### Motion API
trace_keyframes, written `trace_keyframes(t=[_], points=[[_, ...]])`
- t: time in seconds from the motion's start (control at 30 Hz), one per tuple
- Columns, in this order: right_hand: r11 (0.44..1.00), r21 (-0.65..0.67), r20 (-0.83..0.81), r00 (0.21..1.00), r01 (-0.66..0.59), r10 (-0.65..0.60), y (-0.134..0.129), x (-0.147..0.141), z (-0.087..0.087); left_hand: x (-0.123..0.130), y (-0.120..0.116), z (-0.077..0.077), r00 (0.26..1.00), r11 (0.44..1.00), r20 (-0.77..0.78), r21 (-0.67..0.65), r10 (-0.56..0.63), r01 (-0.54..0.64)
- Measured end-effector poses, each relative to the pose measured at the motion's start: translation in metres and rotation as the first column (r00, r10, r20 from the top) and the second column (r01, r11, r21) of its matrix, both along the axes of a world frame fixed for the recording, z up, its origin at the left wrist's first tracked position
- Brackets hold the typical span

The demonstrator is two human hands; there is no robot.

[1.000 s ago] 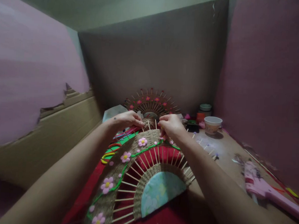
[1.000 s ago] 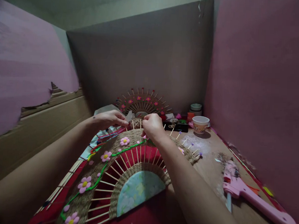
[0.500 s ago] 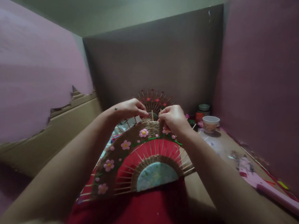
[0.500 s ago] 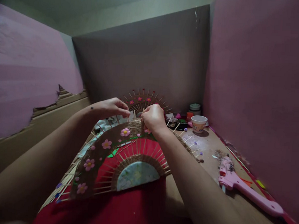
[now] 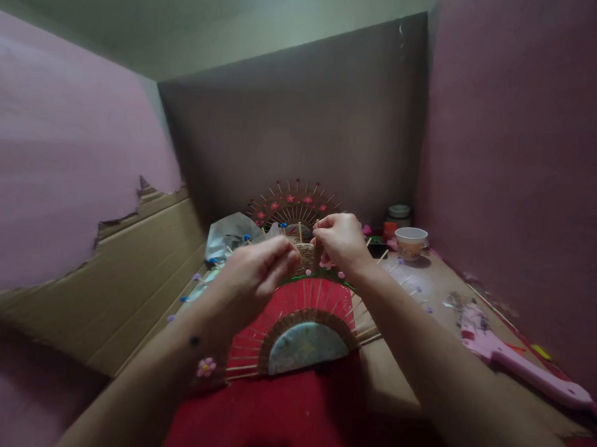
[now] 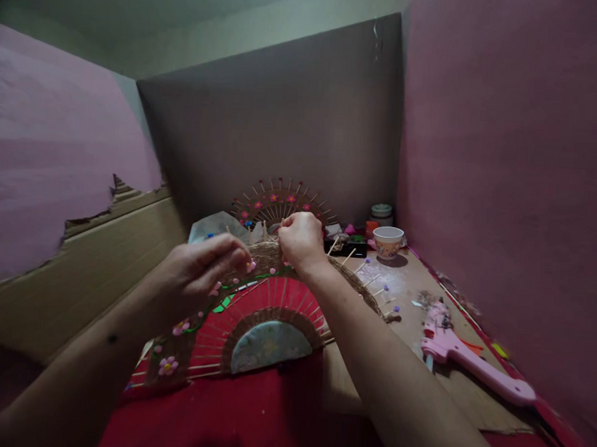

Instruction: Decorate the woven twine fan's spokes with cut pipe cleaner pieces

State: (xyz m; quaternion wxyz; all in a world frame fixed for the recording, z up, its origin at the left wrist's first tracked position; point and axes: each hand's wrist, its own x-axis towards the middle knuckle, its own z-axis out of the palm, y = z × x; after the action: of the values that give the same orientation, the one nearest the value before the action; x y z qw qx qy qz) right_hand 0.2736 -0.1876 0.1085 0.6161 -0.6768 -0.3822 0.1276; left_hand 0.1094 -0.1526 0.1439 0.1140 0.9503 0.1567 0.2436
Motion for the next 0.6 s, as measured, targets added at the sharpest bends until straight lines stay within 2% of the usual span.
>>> trace_keyframes(t=[0.1, 0.23, 0.3, 0.37, 0.43, 0.5, 0.57, 0.6], points=[[1.000, 0.000, -0.028, 0.999, -0.022, 0.022, -0.001, 0.000, 0.002, -0.012, -0.010, -0.023, 0.998, 0.989, -0.036, -0.138, -0.052, 0.046], [0.999, 0.017, -0.052, 0.997, -0.051, 0.052, -0.005, -0.001, 0.003, -0.025, -0.007, -0.045, 0.999, 0.941, -0.026, -0.334, 0.046, -0.052], [0.997, 0.033, -0.055, 0.996, -0.063, 0.065, -0.007, -0.002, 0.004, -0.034, -0.003, -0.054, 0.988, 0.901, 0.091, -0.427, 0.123, -0.072], [0.996, 0.053, -0.059, 0.996, -0.068, 0.071, -0.011, -0.004, 0.005, -0.045, 0.004, -0.061, 0.925, 0.859, 0.267, -0.501, 0.272, -0.108], [0.995, 0.069, -0.059, 0.995, -0.071, 0.075, -0.016, -0.008, 0.006, -0.058, 0.014, -0.065, 0.812, 0.783, 0.380, -0.606, 0.442, -0.143], [0.992, 0.093, -0.062, 0.994, -0.086, 0.092, -0.022, -0.013, 0.008, -0.068, 0.026, -0.066, 0.742, 0.671, 0.383, -0.731, 0.549, -0.119], [0.987, 0.119, -0.069, 0.990, -0.112, 0.121, -0.027, -0.019, 0.010, -0.075, 0.035, -0.065, 0.748, 0.576, 0.345, -0.815, 0.567, -0.060], [0.984, 0.129, -0.075, 0.988, -0.122, 0.132, -0.028, -0.022, 0.011, -0.077, 0.039, -0.064, 0.766, 0.547, 0.334, -0.836, 0.550, -0.029]])
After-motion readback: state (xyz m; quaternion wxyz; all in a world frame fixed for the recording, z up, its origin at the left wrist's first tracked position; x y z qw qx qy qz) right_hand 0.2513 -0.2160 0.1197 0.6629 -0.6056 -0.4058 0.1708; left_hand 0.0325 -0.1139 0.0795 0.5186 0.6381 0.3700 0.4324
